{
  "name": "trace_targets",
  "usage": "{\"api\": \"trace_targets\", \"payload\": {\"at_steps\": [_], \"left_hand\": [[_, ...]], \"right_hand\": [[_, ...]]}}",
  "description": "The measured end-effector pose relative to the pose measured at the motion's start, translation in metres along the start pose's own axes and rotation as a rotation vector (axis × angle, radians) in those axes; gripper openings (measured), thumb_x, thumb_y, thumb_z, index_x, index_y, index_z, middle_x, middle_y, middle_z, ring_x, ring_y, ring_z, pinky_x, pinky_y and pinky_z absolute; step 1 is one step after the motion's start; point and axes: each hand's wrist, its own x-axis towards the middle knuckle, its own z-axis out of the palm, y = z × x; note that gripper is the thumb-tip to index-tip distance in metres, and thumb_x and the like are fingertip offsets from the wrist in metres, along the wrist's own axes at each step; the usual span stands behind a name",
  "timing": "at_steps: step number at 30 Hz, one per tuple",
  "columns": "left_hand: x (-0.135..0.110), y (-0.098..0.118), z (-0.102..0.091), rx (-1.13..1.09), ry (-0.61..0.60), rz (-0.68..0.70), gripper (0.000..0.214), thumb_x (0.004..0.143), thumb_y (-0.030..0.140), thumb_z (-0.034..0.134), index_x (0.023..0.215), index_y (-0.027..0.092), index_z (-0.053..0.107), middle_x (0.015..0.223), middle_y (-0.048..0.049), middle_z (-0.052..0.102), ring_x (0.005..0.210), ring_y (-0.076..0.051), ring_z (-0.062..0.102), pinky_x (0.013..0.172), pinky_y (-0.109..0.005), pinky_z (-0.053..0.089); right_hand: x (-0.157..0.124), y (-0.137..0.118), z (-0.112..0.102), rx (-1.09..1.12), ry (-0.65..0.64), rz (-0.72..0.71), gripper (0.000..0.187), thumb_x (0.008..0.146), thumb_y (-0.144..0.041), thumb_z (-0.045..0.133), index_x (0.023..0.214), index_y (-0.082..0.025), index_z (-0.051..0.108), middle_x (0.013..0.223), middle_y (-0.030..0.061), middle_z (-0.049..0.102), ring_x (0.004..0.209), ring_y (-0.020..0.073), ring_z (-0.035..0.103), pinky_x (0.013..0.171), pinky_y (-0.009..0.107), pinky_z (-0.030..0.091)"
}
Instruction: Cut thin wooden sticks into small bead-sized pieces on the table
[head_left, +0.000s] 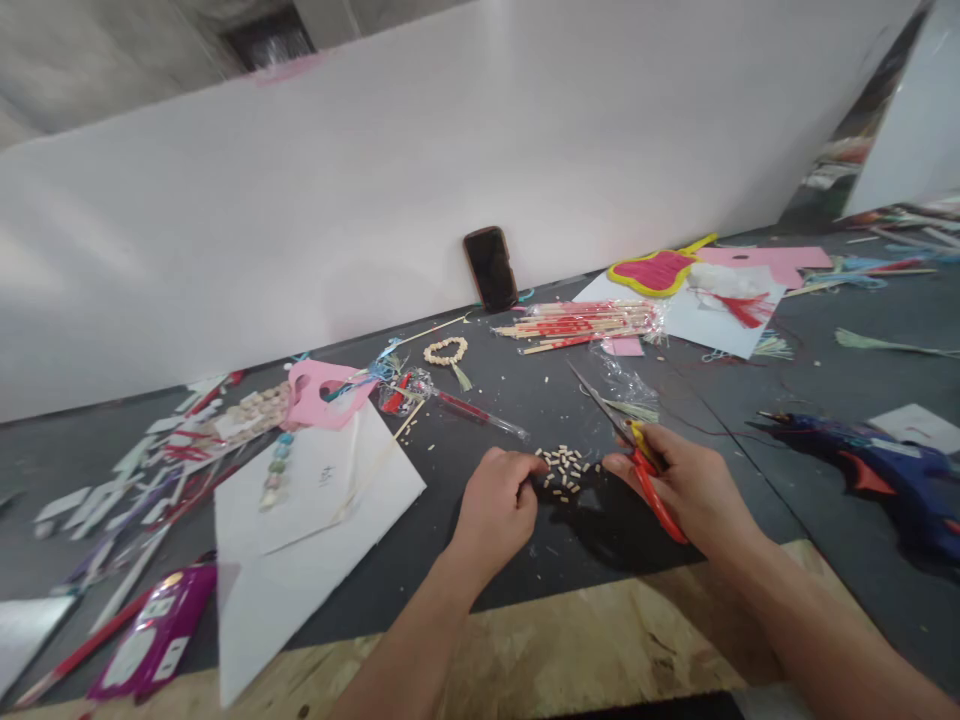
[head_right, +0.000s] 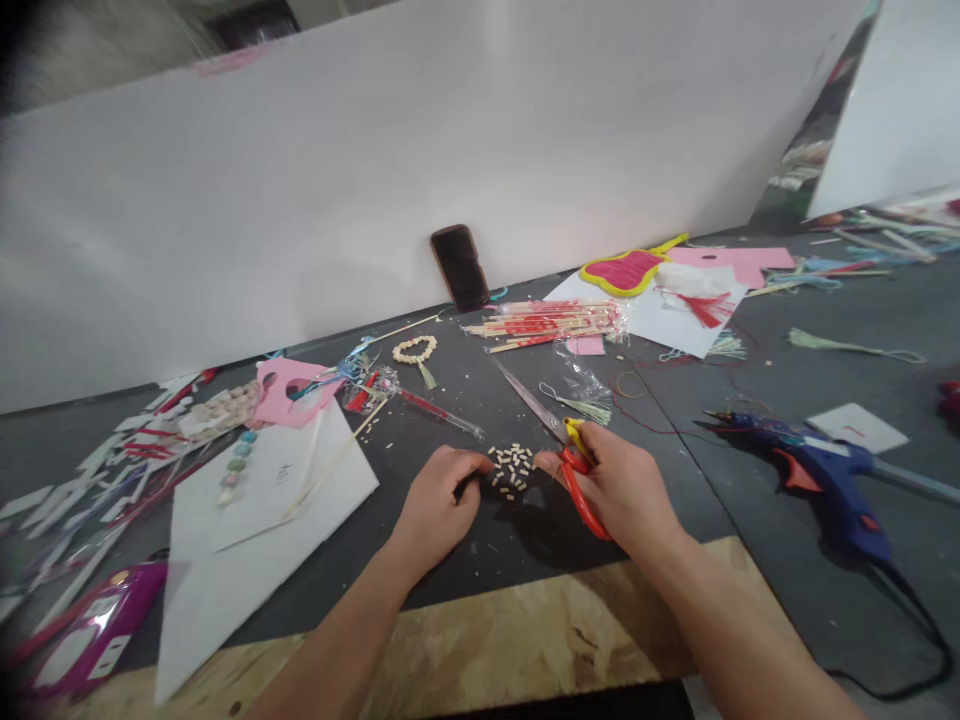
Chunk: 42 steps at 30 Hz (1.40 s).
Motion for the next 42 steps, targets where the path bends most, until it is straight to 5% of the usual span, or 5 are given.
{"api": "trace_targets", "payload": {"at_steps": [8,15,24,32,42], "left_hand": [[0.004,-0.011,0.005,0.219,0.037,0.023,0.019,0.085,0.016,0.054,0.095,0.020,0.070,0.094,-0.0058,0.066,0.087,-0.024,0.053,0.081,-0.038,0.043],[0.006,-0.008,0.008,0.174,0.036,0.003,0.017,0.085,0.017,0.054,0.087,0.020,0.070,0.093,-0.0051,0.068,0.087,-0.023,0.055,0.082,-0.038,0.042],[0.003,0.005,-0.005,-0.560,0.212,-0.407,0.009,0.079,0.025,0.063,0.082,0.019,0.069,0.077,-0.0013,0.071,0.068,-0.015,0.061,0.064,-0.024,0.045],[0.000,0.000,-0.002,-1.104,0.229,-0.492,0.015,0.073,0.027,0.074,0.085,0.018,0.074,0.075,-0.0015,0.072,0.075,-0.012,0.062,0.074,-0.021,0.046],[0.005,0.013,-0.012,-1.450,0.242,-0.439,0.029,0.063,0.013,0.080,0.087,0.018,0.065,0.070,0.0027,0.065,0.066,-0.007,0.058,0.065,-0.016,0.043]], "right_hand": [[-0.002,-0.002,0.004,-0.021,-0.019,-0.090,0.047,0.078,-0.069,0.045,0.062,-0.025,0.041,0.047,-0.0053,0.045,0.042,0.0111,0.038,0.044,0.023,0.029],[-0.002,-0.004,0.005,-0.032,-0.041,-0.137,0.052,0.079,-0.073,0.040,0.063,-0.024,0.041,0.050,-0.0035,0.049,0.043,0.0113,0.041,0.046,0.024,0.030],[-0.002,-0.001,0.006,-0.053,-0.073,-0.136,0.050,0.080,-0.072,0.041,0.064,-0.024,0.041,0.054,-0.0028,0.052,0.046,0.0113,0.043,0.047,0.024,0.031],[-0.005,-0.001,0.009,-0.109,-0.118,-0.254,0.041,0.083,-0.061,0.046,0.067,-0.024,0.041,0.057,-0.0021,0.050,0.048,0.0126,0.044,0.047,0.025,0.033],[-0.010,-0.011,0.010,-0.211,-0.202,-0.359,0.029,0.079,-0.047,0.059,0.088,-0.022,0.048,0.088,0.0064,0.061,0.085,0.0245,0.058,0.067,0.034,0.047]]}}
